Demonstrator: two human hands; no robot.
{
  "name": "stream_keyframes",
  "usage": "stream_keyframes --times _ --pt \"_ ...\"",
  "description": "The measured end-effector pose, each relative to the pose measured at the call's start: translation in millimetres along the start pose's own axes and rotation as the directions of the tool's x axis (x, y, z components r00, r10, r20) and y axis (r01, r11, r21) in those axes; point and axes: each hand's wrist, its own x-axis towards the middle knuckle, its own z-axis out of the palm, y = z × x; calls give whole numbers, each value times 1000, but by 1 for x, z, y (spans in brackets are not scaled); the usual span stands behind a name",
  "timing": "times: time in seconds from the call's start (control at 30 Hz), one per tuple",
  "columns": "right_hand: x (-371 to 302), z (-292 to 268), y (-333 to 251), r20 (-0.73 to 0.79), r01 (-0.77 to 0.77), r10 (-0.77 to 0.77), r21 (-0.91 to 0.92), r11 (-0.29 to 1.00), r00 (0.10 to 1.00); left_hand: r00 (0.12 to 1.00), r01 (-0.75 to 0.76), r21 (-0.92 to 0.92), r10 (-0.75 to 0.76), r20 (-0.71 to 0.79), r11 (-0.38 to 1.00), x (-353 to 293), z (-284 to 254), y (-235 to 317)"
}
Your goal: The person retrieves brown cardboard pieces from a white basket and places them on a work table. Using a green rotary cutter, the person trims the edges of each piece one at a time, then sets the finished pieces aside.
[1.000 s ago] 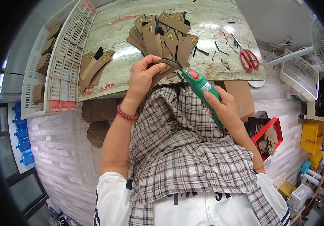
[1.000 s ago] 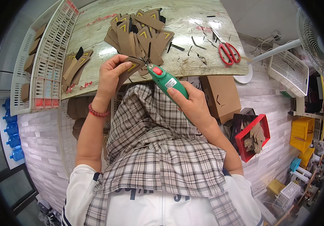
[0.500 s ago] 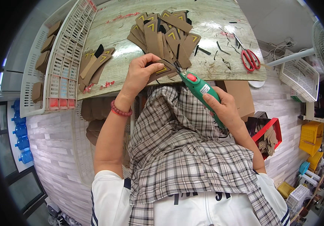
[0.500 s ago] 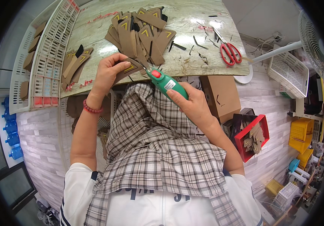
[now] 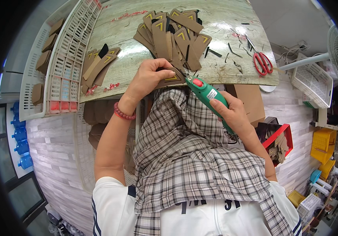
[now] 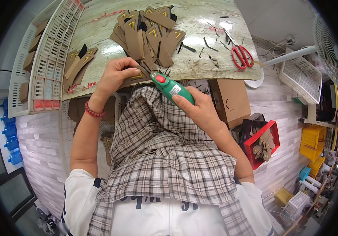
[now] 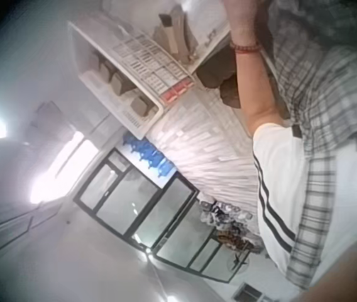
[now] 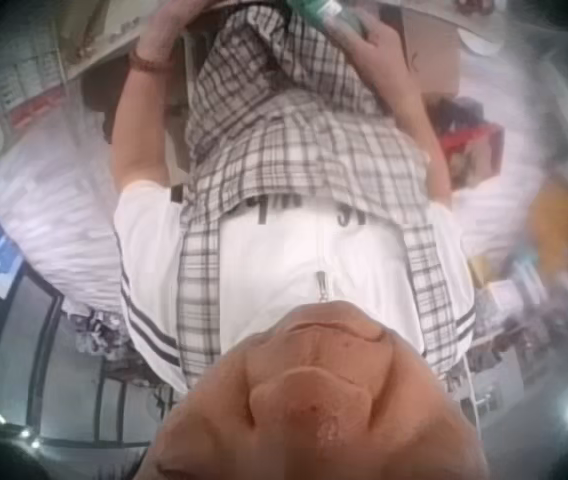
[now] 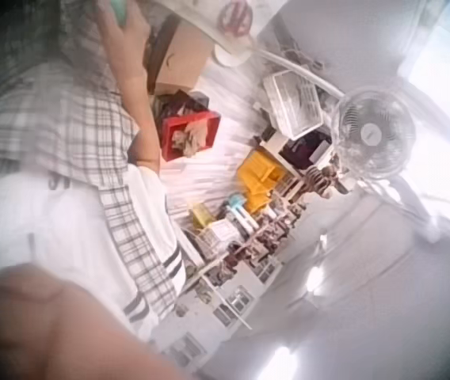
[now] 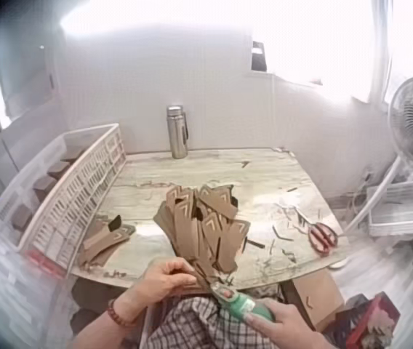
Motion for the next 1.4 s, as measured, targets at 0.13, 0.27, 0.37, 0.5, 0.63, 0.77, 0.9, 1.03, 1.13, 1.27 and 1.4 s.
stream_keyframes --times 0.13,0.27,0.37,0.5,0.63,0.77,0.9,1.03,1.13,1.27,1.4 --pt "3 2 -5 16 -13 13 -15 1000 1000 999 30 5 -30 25 1000 0 1 -1" --pt "10 8 -8 18 -19 20 -26 999 1000 995 83 -48 -80 60 995 -1 0 -3" --pt "19 18 -10 2 27 -27 -61 998 1000 993 111 -70 -108 43 991 0 -3 -9" --pt "26 26 -8 -19 8 -8 -32 999 1000 988 139 4 -139 -69 990 -3 -38 -12" --pt "20 23 -1 -61 -46 48 39 998 997 875 196 271 -44 -482 942 1 -123 -38" --pt "19 20 9 -109 -24 31 63 998 994 689 43 704 489 -534 709 48 -112 -57" --pt "21 20 9 -121 -18 24 51 999 992 653 211 451 218 -725 867 104 -40 -37" --pt "18 16 8 -160 -32 41 59 998 986 552 211 391 221 -804 896 124 -21 -42" --pt "17 13 10 -174 -29 39 61 998 984 527 140 362 241 -815 921 129 -15 -49" --pt "18 15 6 -178 36 -18 99 994 984 479 -104 211 235 -846 972 113 -10 -53" --pt "19 16 2 -220 79 -67 46 996 973 611 -377 -173 104 -785 910 80 14 -27"
